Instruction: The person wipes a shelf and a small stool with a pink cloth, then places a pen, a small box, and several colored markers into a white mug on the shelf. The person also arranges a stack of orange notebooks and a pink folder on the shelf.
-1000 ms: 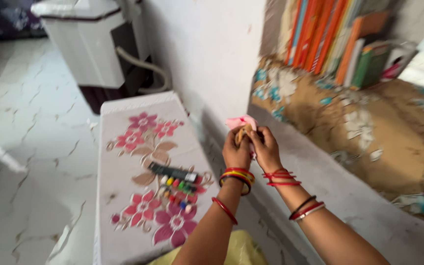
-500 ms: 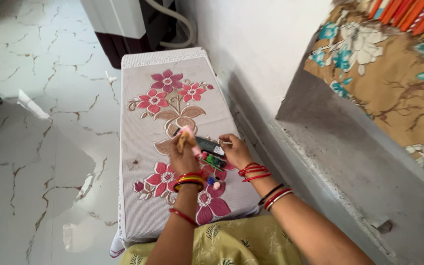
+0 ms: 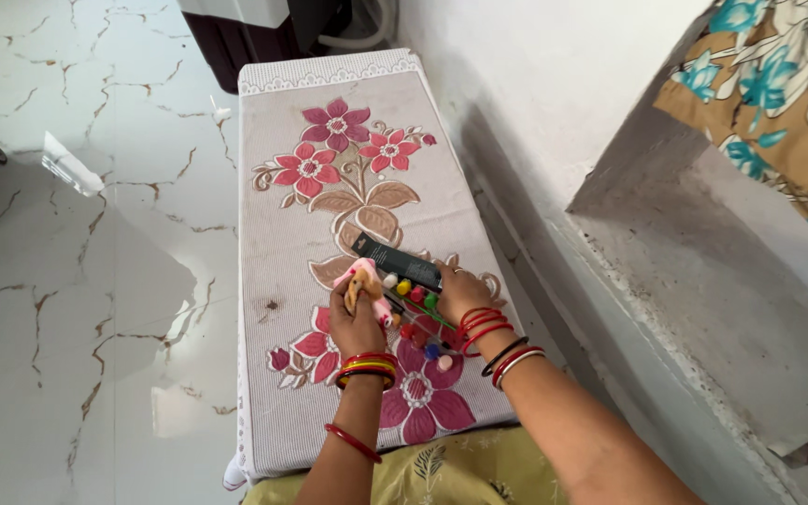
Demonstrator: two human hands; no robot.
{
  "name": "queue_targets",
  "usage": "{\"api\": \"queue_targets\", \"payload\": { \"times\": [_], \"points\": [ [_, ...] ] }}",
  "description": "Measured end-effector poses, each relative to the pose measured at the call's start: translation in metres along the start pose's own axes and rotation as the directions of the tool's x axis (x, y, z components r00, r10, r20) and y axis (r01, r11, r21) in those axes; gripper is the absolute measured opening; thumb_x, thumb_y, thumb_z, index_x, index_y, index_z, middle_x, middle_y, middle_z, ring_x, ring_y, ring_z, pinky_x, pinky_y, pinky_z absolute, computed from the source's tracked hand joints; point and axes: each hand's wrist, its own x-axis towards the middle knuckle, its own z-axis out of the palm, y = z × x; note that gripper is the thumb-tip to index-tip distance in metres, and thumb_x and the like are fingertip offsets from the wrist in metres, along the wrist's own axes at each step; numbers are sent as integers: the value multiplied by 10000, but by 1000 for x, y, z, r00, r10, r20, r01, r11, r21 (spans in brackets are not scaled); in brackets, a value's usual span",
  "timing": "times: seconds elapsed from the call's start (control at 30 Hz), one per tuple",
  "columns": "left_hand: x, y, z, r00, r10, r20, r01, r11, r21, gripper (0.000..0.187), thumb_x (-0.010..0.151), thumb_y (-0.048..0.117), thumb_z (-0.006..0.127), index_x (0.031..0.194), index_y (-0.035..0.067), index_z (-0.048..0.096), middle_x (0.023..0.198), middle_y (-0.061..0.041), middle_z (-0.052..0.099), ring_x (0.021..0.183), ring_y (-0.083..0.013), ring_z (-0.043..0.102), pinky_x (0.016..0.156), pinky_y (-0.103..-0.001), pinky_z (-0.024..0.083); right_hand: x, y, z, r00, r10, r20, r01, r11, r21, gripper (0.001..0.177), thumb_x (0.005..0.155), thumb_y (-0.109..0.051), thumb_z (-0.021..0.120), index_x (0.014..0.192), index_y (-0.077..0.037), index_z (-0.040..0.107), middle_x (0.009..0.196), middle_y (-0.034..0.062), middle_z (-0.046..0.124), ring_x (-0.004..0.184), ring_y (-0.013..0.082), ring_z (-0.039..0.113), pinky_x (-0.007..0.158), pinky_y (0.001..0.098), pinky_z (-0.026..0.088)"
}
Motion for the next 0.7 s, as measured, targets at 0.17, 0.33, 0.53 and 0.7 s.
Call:
{"api": "queue_targets", "payload": {
  "times": [0.17, 0.33, 0.53, 0.7],
  "points": [
    [6, -15, -7, 1000, -17, -17, 17, 1000, 0, 286, 974, 1, 566, 1256, -11, 612, 1210, -94, 673, 1093, -165, 662, 955, -289, 541, 5, -11, -10, 999, -10, 34, 16, 984, -178, 604, 857, -155, 688, 1437, -126, 521, 1263, 159, 654, 1177, 340, 632, 931, 488, 561],
    [11, -19, -13, 998, -29, -56, 25, 998, -61, 289, 975, 4, 557, 1262, -12, 590, 1207, -101, 671, 1076, -171, 667, 934, -295, 556, 17, 3, -7, 996, -84, -35, 81, 994, -68, 455, 872, -171, 683, 1319, -101, 636, 1180, 181, 702, 1080, 360, 681, 907, 466, 568],
    [4, 23, -4, 991, 94, -92, -86, 993, 82, 294, 1002, 59, 561, 1289, 10, 593, 1217, -128, 673, 1045, -205, 655, 906, -330, 551, 33, 33, -2, 998, -21, -55, 53, 714, 698, 357, 940, -151, 621, 1281, -49, 656, 1030, 139, 757, 901, 256, 715, 841, 387, 557],
    [-35, 69, 35, 949, 225, 222, -306, 834, 459, 387, 993, 199, 552, 1377, 163, 580, 1371, -169, 619, 1099, -365, 612, 936, -482, 537, -1, 28, -6, 989, -60, 138, -133, 86, 987, 407, 986, -99, 591, 1382, -12, 559, 1033, 136, 691, 826, 223, 698, 794, 398, 630]
  ]
}}
